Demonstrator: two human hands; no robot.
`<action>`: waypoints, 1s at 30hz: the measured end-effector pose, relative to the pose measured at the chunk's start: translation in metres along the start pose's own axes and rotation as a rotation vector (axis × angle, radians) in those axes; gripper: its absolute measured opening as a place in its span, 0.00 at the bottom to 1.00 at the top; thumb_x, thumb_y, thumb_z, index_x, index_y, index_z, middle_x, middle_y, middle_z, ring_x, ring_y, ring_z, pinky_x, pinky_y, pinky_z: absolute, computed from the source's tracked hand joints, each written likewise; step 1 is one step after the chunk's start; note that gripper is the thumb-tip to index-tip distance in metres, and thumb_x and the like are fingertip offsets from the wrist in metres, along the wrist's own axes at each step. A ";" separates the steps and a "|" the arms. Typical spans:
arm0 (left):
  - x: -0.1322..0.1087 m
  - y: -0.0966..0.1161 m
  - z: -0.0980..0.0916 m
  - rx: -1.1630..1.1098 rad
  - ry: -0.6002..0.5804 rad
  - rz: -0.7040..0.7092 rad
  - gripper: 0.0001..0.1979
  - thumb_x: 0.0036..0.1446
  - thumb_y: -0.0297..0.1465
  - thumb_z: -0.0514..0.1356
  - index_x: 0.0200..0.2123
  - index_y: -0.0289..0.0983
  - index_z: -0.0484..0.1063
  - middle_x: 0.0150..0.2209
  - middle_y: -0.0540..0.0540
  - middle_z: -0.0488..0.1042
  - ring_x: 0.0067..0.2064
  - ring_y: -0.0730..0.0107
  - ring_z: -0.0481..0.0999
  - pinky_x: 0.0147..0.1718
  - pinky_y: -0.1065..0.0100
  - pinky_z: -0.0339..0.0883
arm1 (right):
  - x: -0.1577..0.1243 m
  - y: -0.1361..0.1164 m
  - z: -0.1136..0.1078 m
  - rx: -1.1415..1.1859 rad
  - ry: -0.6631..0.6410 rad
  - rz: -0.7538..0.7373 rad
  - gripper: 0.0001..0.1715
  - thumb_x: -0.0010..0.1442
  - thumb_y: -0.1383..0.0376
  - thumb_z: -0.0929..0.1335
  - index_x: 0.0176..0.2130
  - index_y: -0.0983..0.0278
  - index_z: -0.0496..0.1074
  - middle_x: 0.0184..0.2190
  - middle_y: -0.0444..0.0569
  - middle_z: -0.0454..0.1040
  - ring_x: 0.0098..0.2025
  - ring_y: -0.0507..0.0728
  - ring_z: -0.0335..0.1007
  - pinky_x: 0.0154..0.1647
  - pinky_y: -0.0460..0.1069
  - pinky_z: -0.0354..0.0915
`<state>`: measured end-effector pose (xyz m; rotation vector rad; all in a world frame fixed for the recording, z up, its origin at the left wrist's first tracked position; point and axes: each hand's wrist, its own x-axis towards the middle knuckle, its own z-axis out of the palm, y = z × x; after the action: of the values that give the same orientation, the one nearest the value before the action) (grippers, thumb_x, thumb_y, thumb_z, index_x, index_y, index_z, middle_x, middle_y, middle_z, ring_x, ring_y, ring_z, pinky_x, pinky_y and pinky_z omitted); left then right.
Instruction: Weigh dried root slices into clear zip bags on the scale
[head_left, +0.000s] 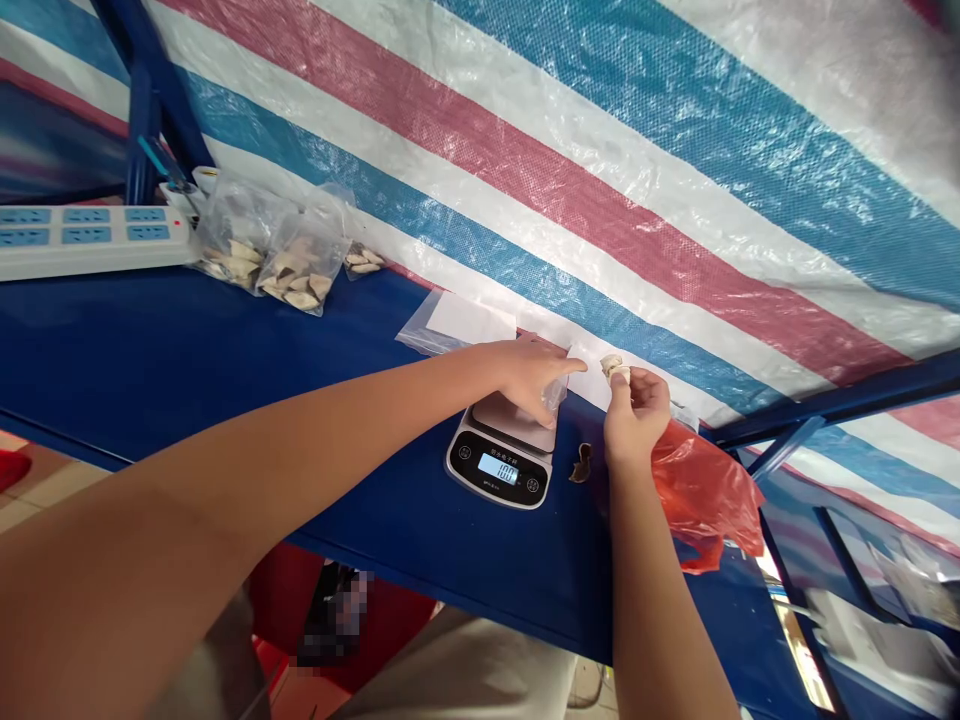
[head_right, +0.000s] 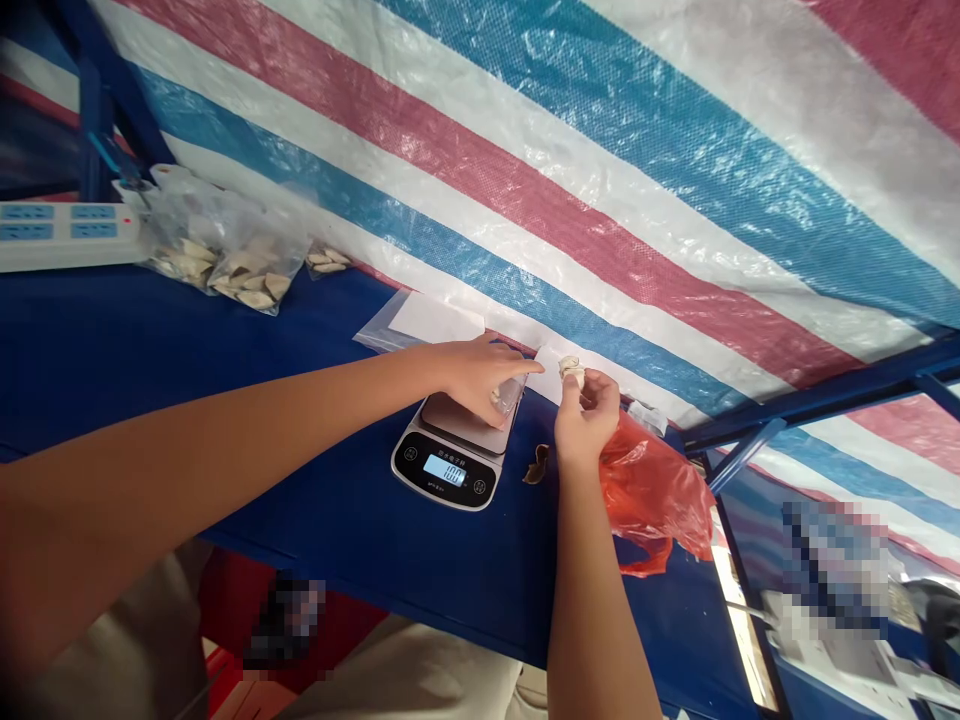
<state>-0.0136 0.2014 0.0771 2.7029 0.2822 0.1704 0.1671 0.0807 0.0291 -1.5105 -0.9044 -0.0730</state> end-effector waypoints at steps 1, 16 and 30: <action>0.001 -0.001 0.003 0.005 0.014 0.013 0.55 0.44 0.55 0.67 0.72 0.45 0.56 0.72 0.37 0.63 0.71 0.40 0.61 0.70 0.44 0.48 | 0.000 0.000 0.000 0.003 0.000 -0.007 0.23 0.58 0.49 0.72 0.44 0.62 0.70 0.42 0.51 0.77 0.44 0.60 0.77 0.49 0.57 0.71; -0.005 -0.022 -0.005 -0.112 0.147 -0.338 0.53 0.40 0.57 0.69 0.67 0.46 0.58 0.61 0.35 0.63 0.64 0.35 0.62 0.58 0.41 0.64 | 0.000 0.009 0.002 0.037 -0.011 0.016 0.22 0.59 0.49 0.72 0.44 0.62 0.71 0.41 0.50 0.77 0.43 0.60 0.78 0.49 0.59 0.74; -0.038 0.014 -0.020 -0.320 0.843 -0.270 0.35 0.49 0.28 0.68 0.56 0.43 0.55 0.55 0.41 0.65 0.55 0.49 0.73 0.50 0.49 0.71 | -0.004 -0.009 0.005 0.120 -0.011 0.035 0.22 0.55 0.50 0.74 0.43 0.61 0.70 0.41 0.48 0.75 0.42 0.58 0.76 0.49 0.59 0.74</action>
<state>-0.0511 0.1880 0.0986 2.1091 0.7738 1.1602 0.1569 0.0816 0.0334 -1.4157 -0.8750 0.0148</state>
